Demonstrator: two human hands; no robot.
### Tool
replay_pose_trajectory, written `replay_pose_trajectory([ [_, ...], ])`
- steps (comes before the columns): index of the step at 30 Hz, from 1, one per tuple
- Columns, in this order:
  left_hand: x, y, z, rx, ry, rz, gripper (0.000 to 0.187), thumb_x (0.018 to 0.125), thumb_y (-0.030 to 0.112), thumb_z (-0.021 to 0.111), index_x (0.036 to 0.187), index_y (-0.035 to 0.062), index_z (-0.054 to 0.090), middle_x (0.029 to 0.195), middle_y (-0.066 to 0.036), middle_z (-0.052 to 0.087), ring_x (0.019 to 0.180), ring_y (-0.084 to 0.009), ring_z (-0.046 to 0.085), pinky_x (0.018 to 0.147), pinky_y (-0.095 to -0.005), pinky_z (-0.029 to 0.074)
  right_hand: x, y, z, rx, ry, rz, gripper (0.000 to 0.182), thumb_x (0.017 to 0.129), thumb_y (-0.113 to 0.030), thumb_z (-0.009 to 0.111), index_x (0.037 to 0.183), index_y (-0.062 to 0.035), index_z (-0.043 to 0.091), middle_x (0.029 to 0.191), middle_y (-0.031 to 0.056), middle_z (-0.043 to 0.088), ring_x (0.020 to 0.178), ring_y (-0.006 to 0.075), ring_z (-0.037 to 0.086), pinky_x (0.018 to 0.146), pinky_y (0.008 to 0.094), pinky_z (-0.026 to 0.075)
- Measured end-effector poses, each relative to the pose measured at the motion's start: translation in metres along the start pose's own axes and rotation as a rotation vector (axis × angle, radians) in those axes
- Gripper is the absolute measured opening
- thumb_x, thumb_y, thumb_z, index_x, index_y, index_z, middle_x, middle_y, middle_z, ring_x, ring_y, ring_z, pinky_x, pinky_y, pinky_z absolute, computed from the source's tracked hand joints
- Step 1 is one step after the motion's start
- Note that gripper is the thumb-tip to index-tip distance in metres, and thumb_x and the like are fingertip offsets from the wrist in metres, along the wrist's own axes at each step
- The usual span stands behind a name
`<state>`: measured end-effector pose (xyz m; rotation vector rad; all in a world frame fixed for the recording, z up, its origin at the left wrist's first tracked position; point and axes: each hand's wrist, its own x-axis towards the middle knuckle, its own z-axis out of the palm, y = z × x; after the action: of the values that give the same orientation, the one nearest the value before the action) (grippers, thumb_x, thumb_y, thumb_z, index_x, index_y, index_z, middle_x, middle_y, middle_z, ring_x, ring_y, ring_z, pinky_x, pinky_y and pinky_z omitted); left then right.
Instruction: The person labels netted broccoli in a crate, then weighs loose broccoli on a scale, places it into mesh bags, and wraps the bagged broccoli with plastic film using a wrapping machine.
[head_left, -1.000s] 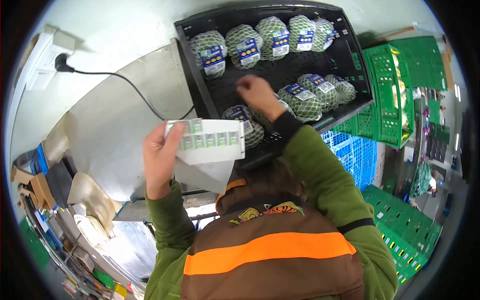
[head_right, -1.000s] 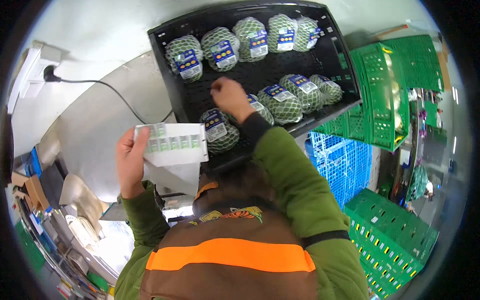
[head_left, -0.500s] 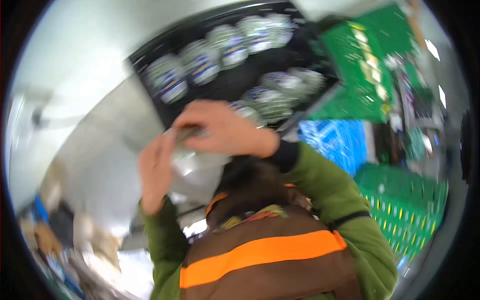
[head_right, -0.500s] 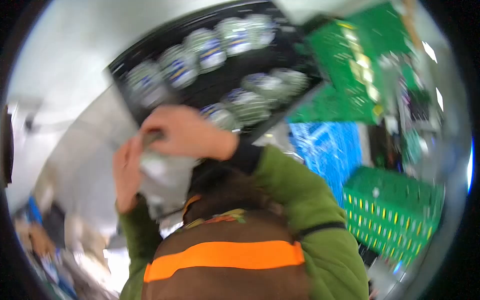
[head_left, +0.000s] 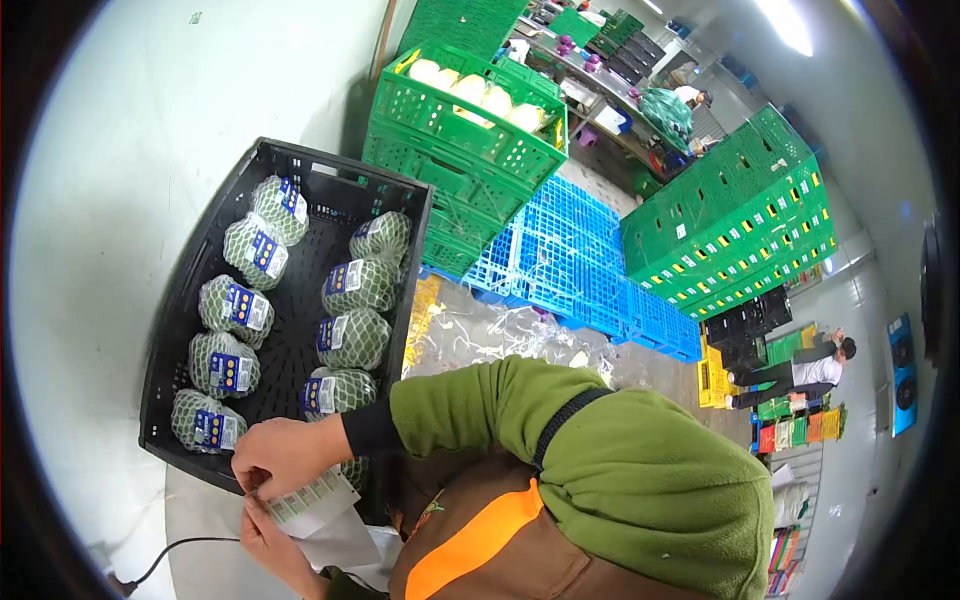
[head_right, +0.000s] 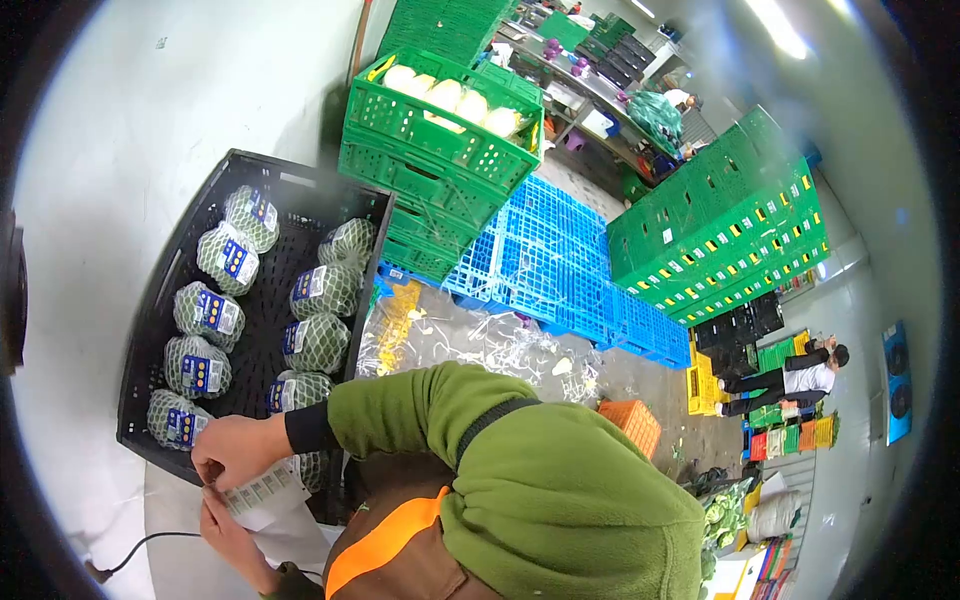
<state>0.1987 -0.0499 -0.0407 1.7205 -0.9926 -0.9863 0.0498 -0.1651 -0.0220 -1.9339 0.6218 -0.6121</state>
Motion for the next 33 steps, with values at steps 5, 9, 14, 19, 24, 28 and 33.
replay_pose_trajectory([
  [5,-0.001,-0.014,-0.001,0.157,0.097,-0.035,0.044,0.103,0.031,0.042,0.124,-0.0038,0.059,0.109,-0.018,0.064,0.099,-0.0269,0.057,0.091,-0.0357,0.043,-0.005,0.002,0.006,-0.218,0.094,-0.141,0.01,0.073,-0.02,0.069,0.075,-0.012,0.064,0.08,0.0056,0.062,0.081,0.0274,0.063,0.067,0.0401,0.05],
  [9,0.0,-0.042,-0.009,0.363,0.048,0.126,0.04,0.103,0.026,0.038,0.121,0.0007,0.063,0.099,-0.017,0.068,0.091,-0.0305,0.06,0.081,-0.0409,0.043,-0.008,0.001,0.006,-0.423,0.111,-0.365,0.012,0.076,-0.018,0.067,0.087,-0.0131,0.067,0.086,0.0041,0.061,0.083,0.0265,0.062,0.068,0.0382,0.052],
  [14,0.0,-0.006,-0.009,-0.169,0.029,-0.283,0.047,0.098,0.034,0.054,0.076,-0.0053,0.066,0.061,0.0,0.056,0.061,-0.0052,0.046,0.054,-0.0273,0.038,-0.009,-0.006,0.015,-0.368,0.097,-0.365,0.021,0.068,-0.005,0.075,0.087,-0.0091,0.068,0.084,0.0051,0.061,0.074,0.025,0.062,0.062,0.0346,0.052],
  [19,0.002,-0.006,-0.006,-0.412,-0.022,-0.305,0.046,0.098,0.034,0.055,0.077,-0.0055,0.067,0.064,0.003,0.057,0.062,-0.0035,0.046,0.054,-0.0244,0.037,-0.016,-0.024,0.004,-0.137,0.005,-0.213,0.013,0.078,-0.005,0.073,0.089,-0.0076,0.067,0.088,0.0048,0.064,0.077,0.0186,0.063,0.061,0.0298,0.051],
  [24,-0.004,-0.009,-0.021,-0.288,-0.024,-0.299,0.044,0.097,0.032,0.057,0.076,-0.0048,0.066,0.064,0.004,0.056,0.06,-0.0029,0.045,0.053,-0.0237,0.036,-0.002,-0.019,-0.04,0.604,0.232,0.554,0.013,0.09,-0.014,0.067,0.098,-0.0037,0.065,0.087,0.0014,0.068,0.077,0.0042,0.059,0.064,0.0189,0.045],
  [28,-0.016,-0.029,-0.035,-0.219,-0.135,-0.277,0.043,0.097,0.033,0.057,0.073,-0.0027,0.063,0.063,0.005,0.055,0.06,-0.0026,0.043,0.053,-0.0241,0.034,0.0,0.066,-0.066,0.15,0.083,0.824,0.028,0.082,-0.025,0.076,0.095,0.0003,0.07,0.089,0.0039,0.069,0.072,0.0095,0.059,0.063,0.0246,0.045],
  [33,-0.023,-0.028,-0.04,-0.311,-0.067,-0.345,0.042,0.099,0.031,0.055,0.076,-0.0021,0.065,0.065,0.005,0.057,0.063,-0.0025,0.046,0.057,-0.0235,0.037,-0.002,0.14,-0.052,-0.086,-0.05,0.822,0.034,0.076,-0.031,0.079,0.083,0.0024,0.072,0.071,0.0056,0.066,0.064,0.0125,0.059,0.06,0.0286,0.046],
])
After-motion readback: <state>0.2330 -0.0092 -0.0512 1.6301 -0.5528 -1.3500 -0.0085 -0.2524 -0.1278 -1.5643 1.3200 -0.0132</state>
